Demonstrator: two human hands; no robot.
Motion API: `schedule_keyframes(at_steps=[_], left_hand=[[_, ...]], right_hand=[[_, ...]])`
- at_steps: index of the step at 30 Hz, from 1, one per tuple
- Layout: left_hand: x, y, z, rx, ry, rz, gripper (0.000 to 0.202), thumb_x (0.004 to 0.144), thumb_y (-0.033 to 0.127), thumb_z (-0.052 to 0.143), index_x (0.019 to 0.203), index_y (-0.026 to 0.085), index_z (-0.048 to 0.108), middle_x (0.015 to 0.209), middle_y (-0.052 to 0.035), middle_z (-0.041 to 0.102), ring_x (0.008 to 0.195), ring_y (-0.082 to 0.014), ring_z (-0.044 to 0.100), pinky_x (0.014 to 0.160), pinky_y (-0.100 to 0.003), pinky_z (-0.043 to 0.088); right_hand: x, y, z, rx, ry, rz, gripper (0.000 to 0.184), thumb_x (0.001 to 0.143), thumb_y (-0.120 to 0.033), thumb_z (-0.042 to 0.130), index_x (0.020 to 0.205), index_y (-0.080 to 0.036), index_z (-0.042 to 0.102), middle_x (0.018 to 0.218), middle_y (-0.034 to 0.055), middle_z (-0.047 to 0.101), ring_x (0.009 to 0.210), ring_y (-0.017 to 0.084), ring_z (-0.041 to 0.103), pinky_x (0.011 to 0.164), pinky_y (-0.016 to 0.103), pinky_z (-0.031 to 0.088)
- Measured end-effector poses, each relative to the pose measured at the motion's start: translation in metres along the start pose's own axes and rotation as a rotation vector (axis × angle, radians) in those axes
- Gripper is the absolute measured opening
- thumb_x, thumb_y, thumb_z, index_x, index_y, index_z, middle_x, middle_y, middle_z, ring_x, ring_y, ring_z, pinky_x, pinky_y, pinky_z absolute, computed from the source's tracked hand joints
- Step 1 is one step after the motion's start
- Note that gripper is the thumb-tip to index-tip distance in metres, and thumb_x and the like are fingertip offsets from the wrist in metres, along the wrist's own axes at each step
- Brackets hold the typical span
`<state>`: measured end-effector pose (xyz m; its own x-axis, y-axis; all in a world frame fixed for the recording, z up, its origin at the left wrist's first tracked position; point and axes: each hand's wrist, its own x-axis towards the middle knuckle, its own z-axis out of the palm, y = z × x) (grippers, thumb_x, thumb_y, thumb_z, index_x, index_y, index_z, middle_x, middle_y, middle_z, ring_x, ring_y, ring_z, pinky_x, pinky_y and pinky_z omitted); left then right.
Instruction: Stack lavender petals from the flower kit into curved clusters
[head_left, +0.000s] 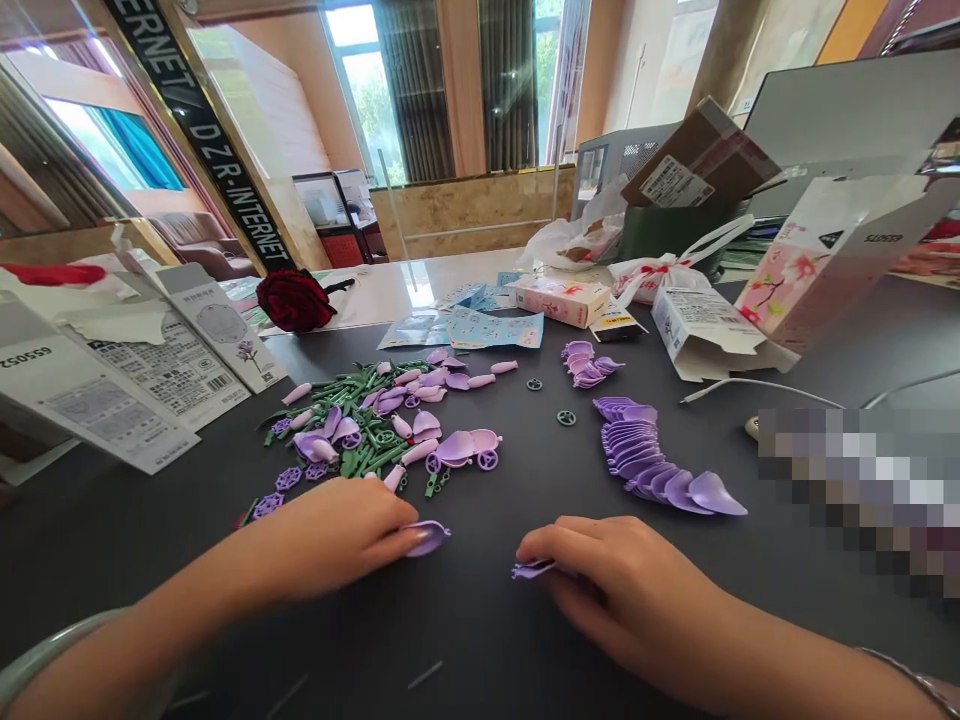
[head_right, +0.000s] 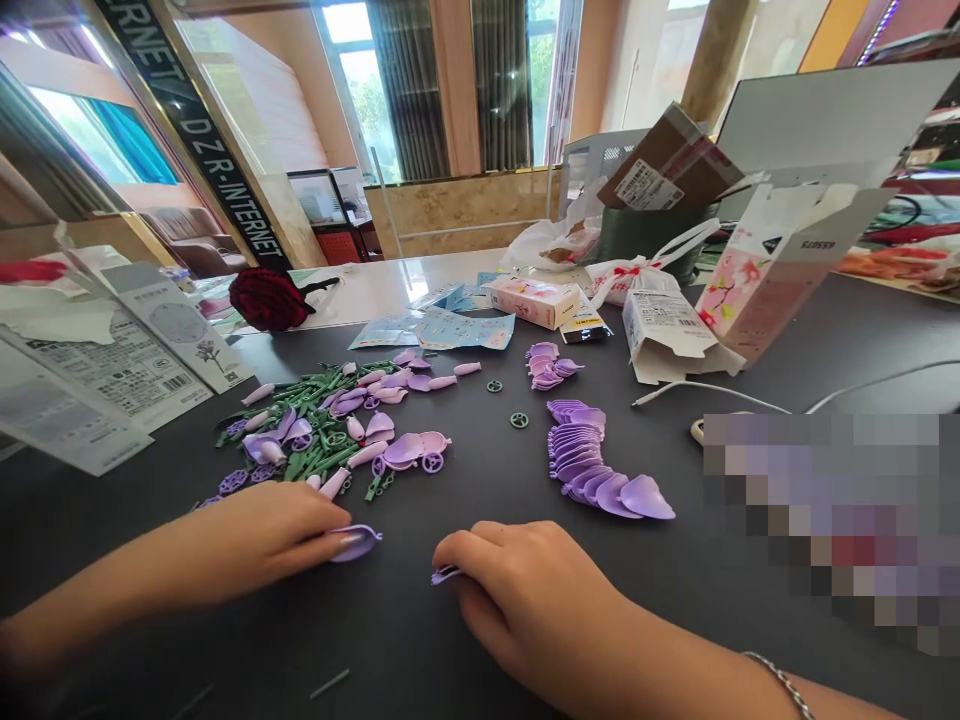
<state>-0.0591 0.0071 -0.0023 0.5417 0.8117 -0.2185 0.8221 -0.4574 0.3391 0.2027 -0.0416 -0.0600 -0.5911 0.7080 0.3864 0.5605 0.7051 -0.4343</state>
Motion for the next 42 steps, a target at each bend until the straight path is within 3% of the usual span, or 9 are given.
schedule_keyframes(at_steps=[8,14,17,19,23,31,35,39,42], left_hand=[[0.025,0.044,-0.004,0.55,-0.135,-0.035,0.038,0.093,0.045,0.047,0.076,0.017,0.067,0.074,-0.0099,0.07,0.065,-0.0258,0.066,0.059,-0.03,0.043],[0.039,0.031,-0.008,0.732,0.112,-0.195,0.043,0.097,0.047,0.034,0.099,0.014,0.062,0.068,-0.0097,0.067,0.064,-0.0305,0.067,0.051,-0.032,0.043],[0.047,0.01,-0.004,0.699,0.243,-0.196,0.04,0.097,0.043,0.034,0.103,0.014,0.06,0.086,-0.0131,0.067,0.081,-0.0315,0.067,0.059,-0.034,0.047],[0.053,-0.006,0.001,0.652,0.293,-0.082,0.041,0.094,0.046,0.041,0.107,0.012,0.059,0.099,-0.0158,0.064,0.096,-0.0331,0.062,0.07,-0.038,0.05],[0.064,-0.025,0.013,0.53,0.381,0.11,0.049,0.091,0.052,0.044,0.115,0.01,0.057,0.105,-0.0156,0.058,0.099,-0.0317,0.054,0.086,-0.047,0.047],[0.068,-0.027,0.019,0.523,0.466,0.371,0.027,0.096,0.032,0.041,0.099,0.017,0.063,0.098,-0.0102,0.062,0.093,-0.0263,0.055,0.081,-0.042,0.047],[0.069,-0.035,0.019,0.536,0.53,0.482,0.03,0.097,0.021,0.037,0.094,0.018,0.066,0.093,-0.0065,0.069,0.087,-0.0226,0.06,0.075,-0.037,0.047],[0.068,-0.036,0.018,0.382,0.635,0.511,0.03,0.096,0.021,0.039,0.106,0.021,0.068,0.114,-0.0078,0.068,0.104,-0.0247,0.06,0.089,-0.041,0.048],[0.06,-0.021,0.015,0.153,0.674,0.481,0.026,0.096,0.024,0.044,0.107,0.018,0.067,0.106,-0.0068,0.071,0.098,-0.0201,0.064,0.086,-0.032,0.049]], right_hand=[[0.002,-0.001,-0.001,-0.07,-0.142,0.011,0.021,0.081,-0.008,0.049,0.092,-0.021,0.06,0.077,-0.0017,0.068,0.066,0.014,0.064,0.057,0.025,0.038],[0.003,0.0,0.0,-0.041,-0.189,0.069,0.019,0.08,-0.009,0.05,0.091,-0.021,0.06,0.075,-0.0011,0.067,0.067,0.014,0.062,0.058,0.025,0.036],[0.001,0.003,0.004,-0.011,-0.187,0.069,0.018,0.08,-0.01,0.051,0.091,-0.021,0.06,0.074,-0.001,0.066,0.066,0.014,0.06,0.059,0.025,0.036],[0.0,0.004,0.005,0.034,-0.187,0.079,0.018,0.081,-0.01,0.05,0.092,-0.022,0.059,0.076,-0.0011,0.067,0.067,0.014,0.061,0.06,0.024,0.037],[0.002,0.006,0.005,0.054,-0.193,0.094,0.02,0.08,-0.009,0.051,0.093,-0.022,0.059,0.078,-0.0013,0.068,0.069,0.013,0.062,0.061,0.024,0.038],[0.003,0.004,0.006,-0.022,-0.183,0.073,0.019,0.078,-0.009,0.053,0.091,-0.021,0.06,0.074,-0.0015,0.067,0.065,0.014,0.06,0.058,0.024,0.036],[0.003,0.003,0.004,-0.015,-0.193,0.082,0.02,0.078,-0.008,0.053,0.091,-0.021,0.06,0.075,-0.0018,0.068,0.066,0.014,0.062,0.058,0.024,0.037],[0.005,0.004,0.004,-0.016,-0.162,0.085,0.021,0.076,-0.007,0.053,0.089,-0.021,0.062,0.073,-0.002,0.068,0.064,0.014,0.062,0.058,0.023,0.039],[0.004,0.004,0.004,0.021,-0.112,0.08,0.021,0.077,-0.008,0.053,0.09,-0.021,0.062,0.073,-0.0017,0.068,0.065,0.014,0.064,0.059,0.023,0.042]])
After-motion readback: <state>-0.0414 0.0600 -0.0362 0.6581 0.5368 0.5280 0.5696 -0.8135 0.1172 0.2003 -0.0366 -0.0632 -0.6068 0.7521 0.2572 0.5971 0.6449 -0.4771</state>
